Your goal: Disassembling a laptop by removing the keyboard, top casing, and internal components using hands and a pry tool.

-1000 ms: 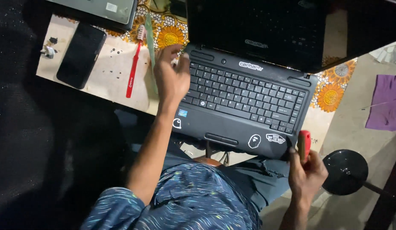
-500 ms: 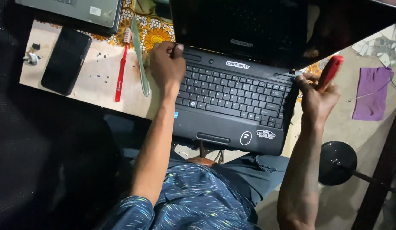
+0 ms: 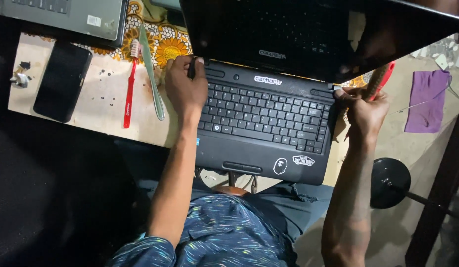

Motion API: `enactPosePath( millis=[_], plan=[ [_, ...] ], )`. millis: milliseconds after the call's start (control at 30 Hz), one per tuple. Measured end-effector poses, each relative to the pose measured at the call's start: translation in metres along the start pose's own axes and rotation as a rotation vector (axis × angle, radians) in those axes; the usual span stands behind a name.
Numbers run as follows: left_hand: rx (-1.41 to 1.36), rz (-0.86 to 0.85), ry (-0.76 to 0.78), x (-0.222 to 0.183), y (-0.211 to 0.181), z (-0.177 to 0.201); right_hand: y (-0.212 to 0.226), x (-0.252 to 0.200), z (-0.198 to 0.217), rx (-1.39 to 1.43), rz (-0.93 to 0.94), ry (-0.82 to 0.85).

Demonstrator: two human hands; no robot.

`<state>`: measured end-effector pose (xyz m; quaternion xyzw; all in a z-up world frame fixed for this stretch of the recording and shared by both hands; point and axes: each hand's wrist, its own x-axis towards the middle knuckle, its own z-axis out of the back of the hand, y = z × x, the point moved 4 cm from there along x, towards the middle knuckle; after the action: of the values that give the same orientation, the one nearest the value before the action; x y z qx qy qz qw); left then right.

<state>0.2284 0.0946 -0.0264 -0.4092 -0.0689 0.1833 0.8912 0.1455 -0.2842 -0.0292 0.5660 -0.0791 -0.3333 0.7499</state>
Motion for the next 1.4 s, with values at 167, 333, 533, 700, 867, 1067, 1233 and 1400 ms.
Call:
enactPosePath(
  millis=[167,333,533,700,867,1067,1233,1400],
  plan=[
    [0.116,-0.234,-0.117,-0.014,-0.020,0.008,0.011,-0.013,-0.003,-0.021,0.022,0.034],
    [-0.016,-0.686,-0.127,-0.067,-0.072,0.010,0.009,-0.020,-0.004,0.022,-0.008,0.006],
    [0.247,-0.755,0.385,-0.111,-0.067,-0.074,0.020,-0.028,-0.003,-0.080,0.029,0.004],
    [0.323,-0.775,0.302,-0.108,-0.074,-0.074,-0.003,-0.006,0.013,0.154,0.300,-0.163],
    [0.435,-0.793,0.290,-0.106,-0.082,-0.076,0.086,-0.033,0.034,0.073,0.993,-0.225],
    [0.424,-0.795,0.327,-0.109,-0.078,-0.087,0.125,-0.015,0.042,-0.093,0.848,-0.145],
    [0.275,-0.808,0.367,-0.110,-0.078,-0.082,0.106,-0.032,0.035,-0.013,1.044,-0.158],
    [0.275,-0.815,0.449,-0.112,-0.084,-0.094,0.027,-0.045,0.030,-0.021,0.573,-0.168]
  ],
)
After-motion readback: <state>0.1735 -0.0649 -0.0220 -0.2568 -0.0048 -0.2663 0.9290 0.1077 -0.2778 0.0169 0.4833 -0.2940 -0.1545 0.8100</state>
